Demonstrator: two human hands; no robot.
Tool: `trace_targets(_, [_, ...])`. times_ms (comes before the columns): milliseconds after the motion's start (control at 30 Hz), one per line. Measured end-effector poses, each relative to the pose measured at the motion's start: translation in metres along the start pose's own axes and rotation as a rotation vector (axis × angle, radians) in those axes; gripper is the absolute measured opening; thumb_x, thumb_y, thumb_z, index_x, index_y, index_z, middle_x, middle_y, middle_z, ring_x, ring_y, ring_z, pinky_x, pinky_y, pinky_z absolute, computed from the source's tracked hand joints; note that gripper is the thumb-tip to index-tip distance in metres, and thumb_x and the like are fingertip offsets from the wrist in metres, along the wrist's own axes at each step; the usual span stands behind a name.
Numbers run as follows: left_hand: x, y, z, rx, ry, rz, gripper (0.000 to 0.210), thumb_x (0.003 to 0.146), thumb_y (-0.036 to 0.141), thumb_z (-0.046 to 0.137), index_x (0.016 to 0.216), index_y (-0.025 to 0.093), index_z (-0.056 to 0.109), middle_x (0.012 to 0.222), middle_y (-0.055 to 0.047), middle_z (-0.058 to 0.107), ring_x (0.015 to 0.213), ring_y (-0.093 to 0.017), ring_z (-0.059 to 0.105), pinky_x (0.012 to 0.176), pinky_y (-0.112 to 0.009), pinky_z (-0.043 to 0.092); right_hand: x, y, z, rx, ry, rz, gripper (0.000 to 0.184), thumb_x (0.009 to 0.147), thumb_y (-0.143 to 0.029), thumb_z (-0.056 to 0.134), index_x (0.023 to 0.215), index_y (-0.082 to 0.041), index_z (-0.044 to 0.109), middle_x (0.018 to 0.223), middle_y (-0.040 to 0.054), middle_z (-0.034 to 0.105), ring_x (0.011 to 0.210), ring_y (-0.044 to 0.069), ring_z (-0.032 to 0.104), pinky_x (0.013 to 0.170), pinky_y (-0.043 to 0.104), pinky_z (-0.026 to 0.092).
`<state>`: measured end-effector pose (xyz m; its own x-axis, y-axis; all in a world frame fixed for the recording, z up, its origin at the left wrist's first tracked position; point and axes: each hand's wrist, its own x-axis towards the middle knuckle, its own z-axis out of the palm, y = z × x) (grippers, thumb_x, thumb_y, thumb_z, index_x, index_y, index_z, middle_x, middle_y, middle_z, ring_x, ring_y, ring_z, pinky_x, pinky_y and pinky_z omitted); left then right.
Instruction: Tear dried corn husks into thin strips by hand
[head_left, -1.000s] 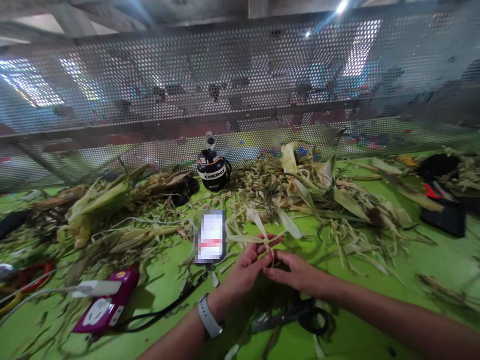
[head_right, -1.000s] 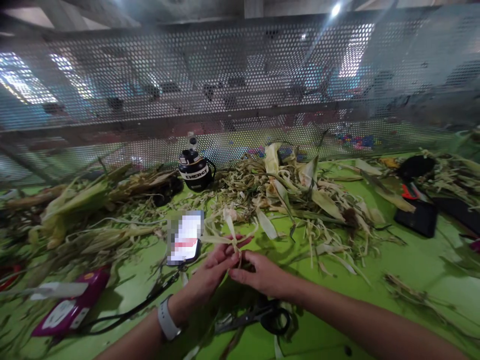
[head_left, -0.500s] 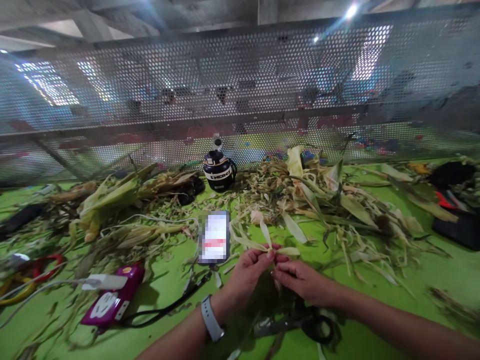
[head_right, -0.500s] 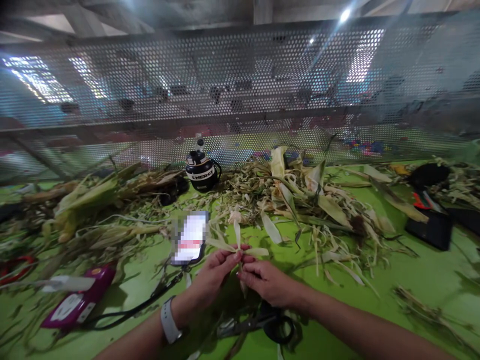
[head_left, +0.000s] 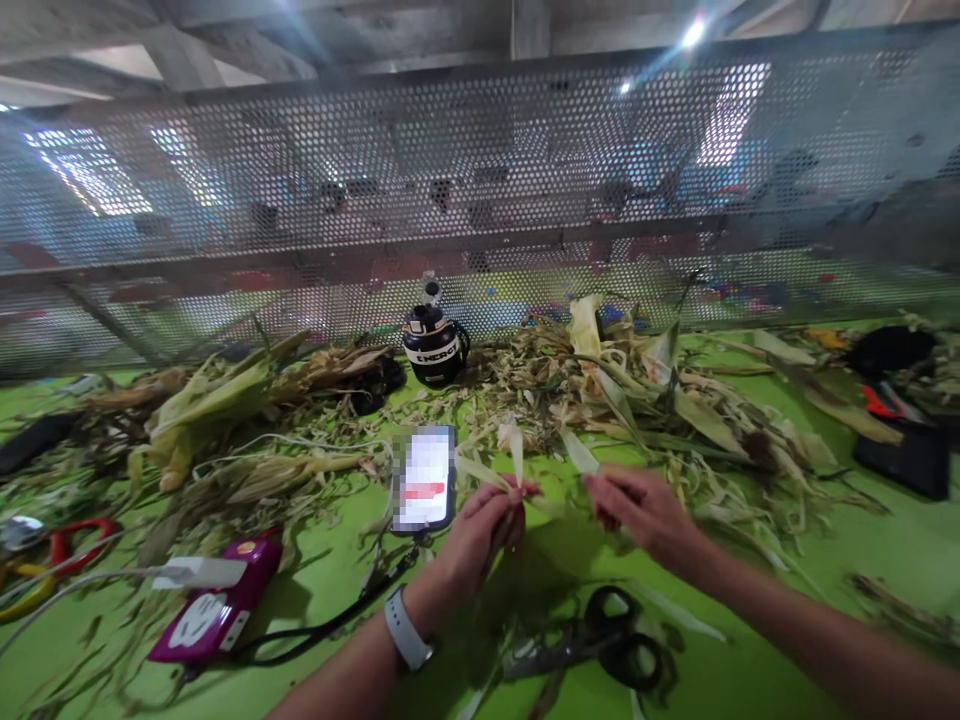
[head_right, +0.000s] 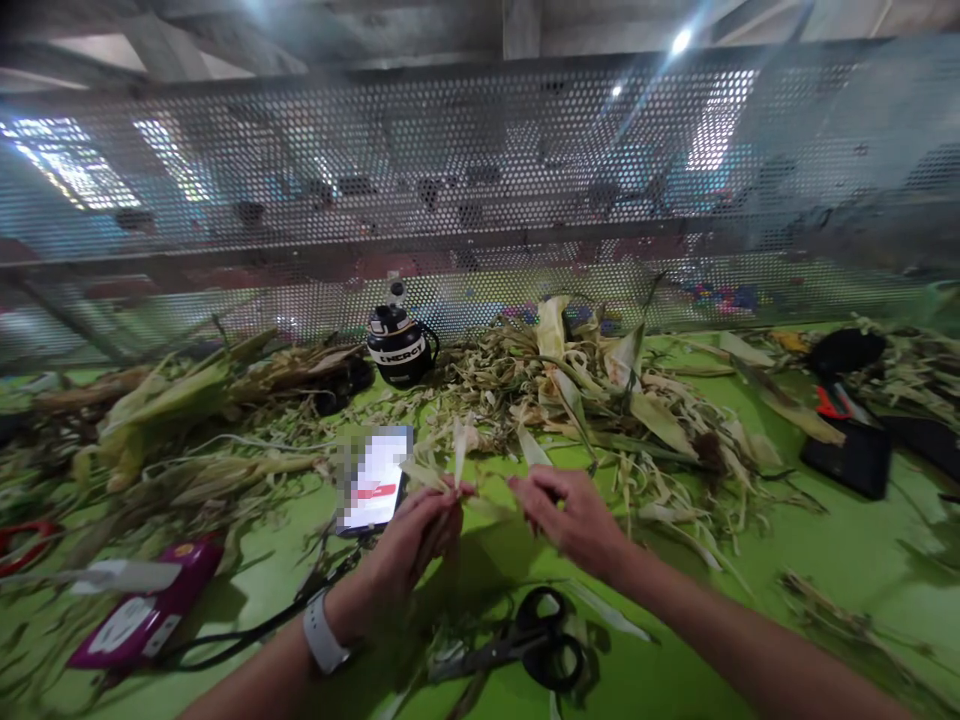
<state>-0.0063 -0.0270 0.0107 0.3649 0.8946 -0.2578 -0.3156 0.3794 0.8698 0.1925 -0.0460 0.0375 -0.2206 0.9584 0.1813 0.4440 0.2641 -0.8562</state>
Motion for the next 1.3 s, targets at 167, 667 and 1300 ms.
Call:
trace_targets(167, [-0.007, -0.003, 0.003, 0.154, -0.180, -0.110, 0.036, 0.074, 0.049, 0.062, 0.078, 0.014, 0.062, 0.042, 0.008, 0.038, 0.037, -0.005, 0.031, 0.038, -0.019, 0.023, 0.010, 0.002, -0.007, -0.421, 0.130, -0.450, 0.027, 0.086, -0.022, 0.049, 0.112, -0.023, 0.057, 0.118, 0.0101, 0.054, 0.110, 0.024, 0.048, 0.091, 0.040, 0.039])
trace_targets(667, [-0.001, 0.003, -0.007, 0.322, -0.351, -0.198, 0.040, 0.077, 0.055, 0.056, 0.076, 0.015, 0.056, 0.046, 0.009, 0.035, 0.040, -0.004, 0.028, 0.041, -0.019, 0.021, 0.018, 0.023, 0.006, -0.512, -0.162, -0.604, 0.032, 0.095, -0.033, 0.036, 0.085, -0.018, 0.062, 0.069, 0.0037, 0.059, 0.072, 0.018, 0.051, 0.088, 0.040, 0.036])
trace_targets(1300, [0.008, -0.005, -0.009, -0.027, -0.183, -0.009, 0.027, 0.081, 0.038, 0.059, 0.095, 0.015, 0.066, 0.078, -0.004, 0.068, 0.076, -0.014, 0.060, 0.077, -0.025, 0.044, 0.008, 0.009, 0.011, -0.301, 0.081, -0.512, 0.019, 0.090, -0.021, 0.046, 0.077, -0.018, 0.060, 0.070, 0.0040, 0.061, 0.069, 0.016, 0.054, 0.065, 0.029, 0.045])
